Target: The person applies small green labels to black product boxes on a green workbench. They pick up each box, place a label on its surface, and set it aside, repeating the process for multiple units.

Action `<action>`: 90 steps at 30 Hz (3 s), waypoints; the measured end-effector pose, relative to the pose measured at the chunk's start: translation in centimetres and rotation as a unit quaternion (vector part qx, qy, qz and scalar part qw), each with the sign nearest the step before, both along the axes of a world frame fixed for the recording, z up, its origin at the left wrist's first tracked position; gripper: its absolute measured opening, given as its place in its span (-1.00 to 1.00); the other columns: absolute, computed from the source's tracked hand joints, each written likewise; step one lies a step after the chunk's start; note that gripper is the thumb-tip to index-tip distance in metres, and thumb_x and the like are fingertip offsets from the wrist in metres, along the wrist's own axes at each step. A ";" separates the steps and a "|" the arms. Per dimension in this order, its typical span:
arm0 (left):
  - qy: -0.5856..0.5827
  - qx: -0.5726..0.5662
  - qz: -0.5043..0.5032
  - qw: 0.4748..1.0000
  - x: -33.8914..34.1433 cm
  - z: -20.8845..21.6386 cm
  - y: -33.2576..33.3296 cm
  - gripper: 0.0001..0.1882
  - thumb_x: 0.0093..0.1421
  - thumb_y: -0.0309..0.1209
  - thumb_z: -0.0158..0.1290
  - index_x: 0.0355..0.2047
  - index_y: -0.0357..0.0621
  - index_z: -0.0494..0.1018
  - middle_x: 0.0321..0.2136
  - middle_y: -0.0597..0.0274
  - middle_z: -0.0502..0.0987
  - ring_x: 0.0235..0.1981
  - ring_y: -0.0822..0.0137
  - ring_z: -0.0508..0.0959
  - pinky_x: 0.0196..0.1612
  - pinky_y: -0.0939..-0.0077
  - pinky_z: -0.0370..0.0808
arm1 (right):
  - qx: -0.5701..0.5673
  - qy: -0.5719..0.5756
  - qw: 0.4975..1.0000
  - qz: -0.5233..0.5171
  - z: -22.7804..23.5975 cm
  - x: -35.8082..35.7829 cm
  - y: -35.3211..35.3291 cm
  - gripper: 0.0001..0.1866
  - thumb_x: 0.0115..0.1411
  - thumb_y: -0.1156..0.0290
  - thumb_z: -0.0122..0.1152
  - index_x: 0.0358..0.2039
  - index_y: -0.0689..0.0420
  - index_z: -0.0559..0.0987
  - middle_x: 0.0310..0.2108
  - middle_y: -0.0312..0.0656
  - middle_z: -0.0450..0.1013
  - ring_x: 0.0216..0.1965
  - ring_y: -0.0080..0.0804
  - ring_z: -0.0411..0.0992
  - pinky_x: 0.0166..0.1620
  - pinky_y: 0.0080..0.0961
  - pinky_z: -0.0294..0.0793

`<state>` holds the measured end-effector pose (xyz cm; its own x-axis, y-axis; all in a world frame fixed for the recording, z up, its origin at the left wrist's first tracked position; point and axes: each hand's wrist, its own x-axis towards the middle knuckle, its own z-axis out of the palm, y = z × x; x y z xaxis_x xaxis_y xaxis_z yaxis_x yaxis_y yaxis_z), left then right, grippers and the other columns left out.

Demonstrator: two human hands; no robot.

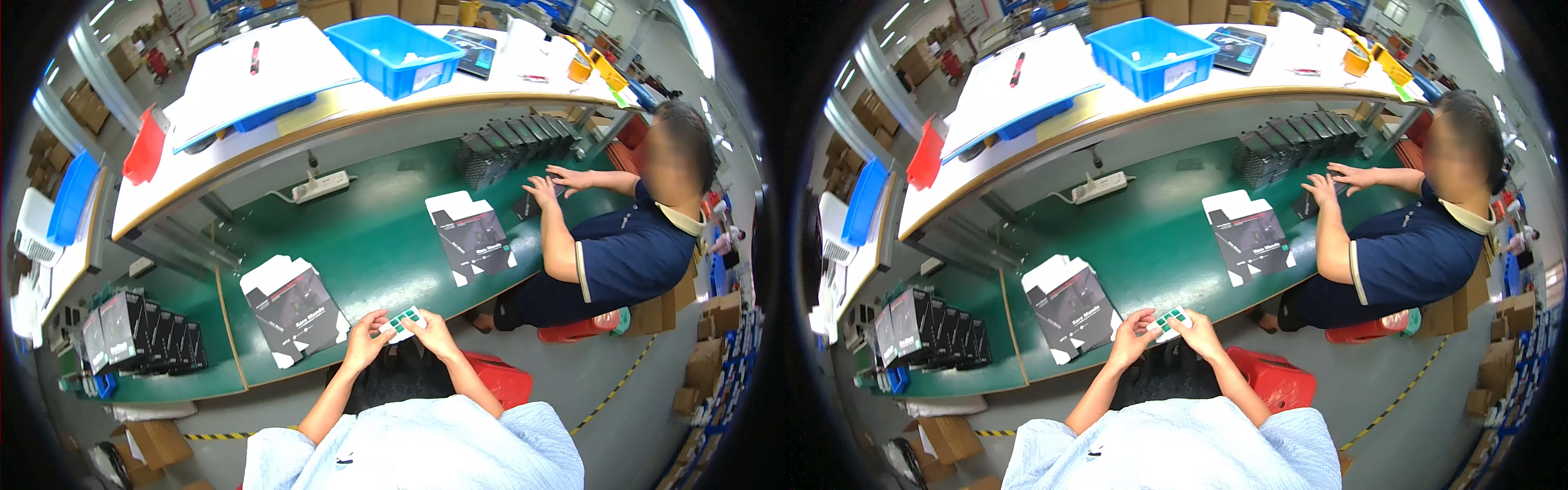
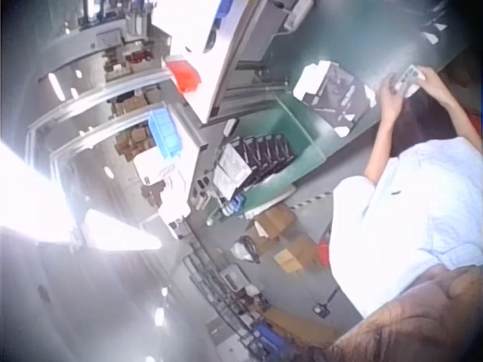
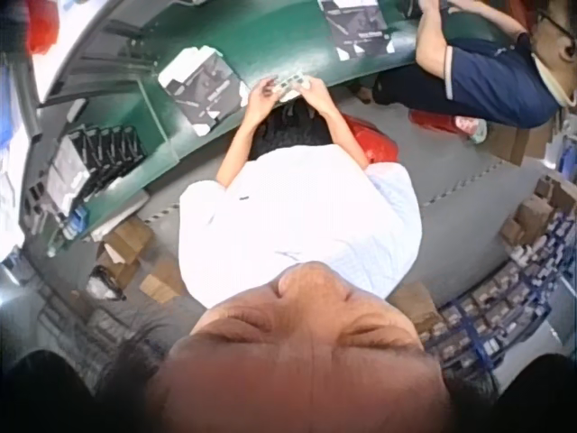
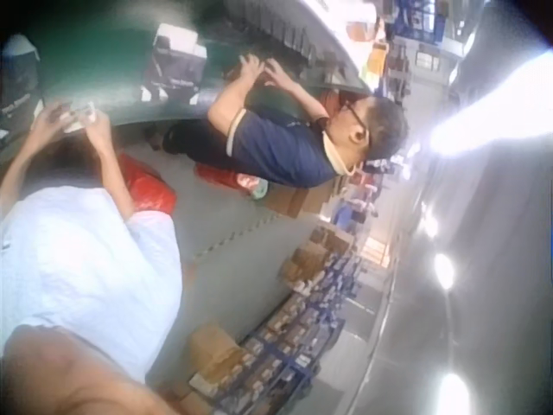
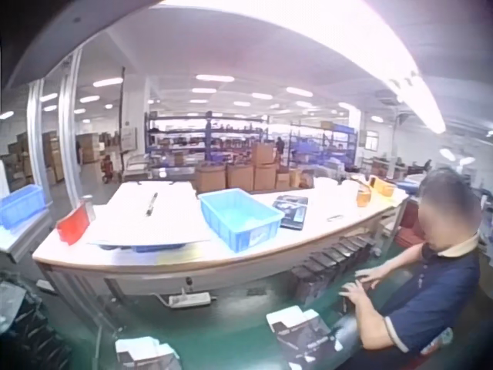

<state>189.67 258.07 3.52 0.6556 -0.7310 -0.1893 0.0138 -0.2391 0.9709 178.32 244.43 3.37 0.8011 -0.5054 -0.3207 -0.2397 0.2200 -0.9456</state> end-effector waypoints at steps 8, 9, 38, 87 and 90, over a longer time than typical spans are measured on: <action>0.096 -0.026 0.062 0.993 -0.1 1.3 2.4 -0.64 0.04 -0.61 0.07 -0.11 -0.31 0.38 -0.45 0.30 0.48 -0.42 0.57 0.46 -0.30 0.71 0.41 | 0.095 -0.030 0.992 0.072 2.0 0.8 0.5 -0.77 0.12 0.39 0.17 -0.26 0.26 0.50 -0.43 -0.33 0.46 -0.37 -0.68 0.37 -0.27 -0.70 0.35; 0.088 -0.023 0.063 0.994 -0.1 1.5 2.8 -0.63 0.04 -0.62 0.06 -0.09 -0.31 0.37 -0.45 0.30 0.49 -0.42 0.57 0.45 -0.31 0.70 0.41 | 0.094 -0.032 0.992 0.071 1.9 1.0 0.7 -0.78 0.12 0.40 0.16 -0.26 0.26 0.50 -0.44 -0.33 0.46 -0.38 -0.68 0.36 -0.28 -0.70 0.34; -0.290 0.153 0.094 0.940 -1.0 2.3 4.2 -0.89 -0.07 -0.46 0.12 -0.52 -0.25 0.53 -0.48 0.14 0.55 -0.39 0.17 0.54 -0.24 0.39 0.43 | -0.133 0.027 0.978 0.159 0.5 2.8 2.5 -0.81 0.08 0.40 0.16 -0.36 0.26 0.56 -0.58 -0.32 0.46 -0.52 -0.72 0.30 -0.45 -0.66 0.30; -0.110 0.322 -0.178 0.923 18.0 -12.7 3.4 -0.90 -0.06 -0.45 0.12 -0.50 -0.19 0.54 -0.52 0.15 0.57 -0.46 0.33 0.55 -0.37 0.47 0.45 | 0.070 0.117 0.990 -0.027 -14.7 2.7 3.1 -0.83 0.16 0.40 0.10 -0.35 0.25 0.53 -0.47 -0.34 0.47 -0.48 -0.68 0.34 -0.38 -0.68 0.32; -0.133 0.322 -0.183 0.919 18.1 -13.3 3.5 -0.89 -0.07 -0.44 0.14 -0.49 -0.19 0.55 -0.51 0.13 0.57 -0.45 0.32 0.55 -0.36 0.47 0.45 | 0.067 0.115 0.991 -0.024 -14.7 2.7 3.1 -0.83 0.16 0.40 0.10 -0.35 0.25 0.53 -0.47 -0.34 0.47 -0.48 -0.68 0.34 -0.38 -0.67 0.33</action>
<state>207.73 261.60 -9.81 0.4733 -0.7049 -0.5283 -0.3994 -0.7063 0.5845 180.98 247.50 -11.34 0.6755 -0.4813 -0.5587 -0.4314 0.3566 -0.8287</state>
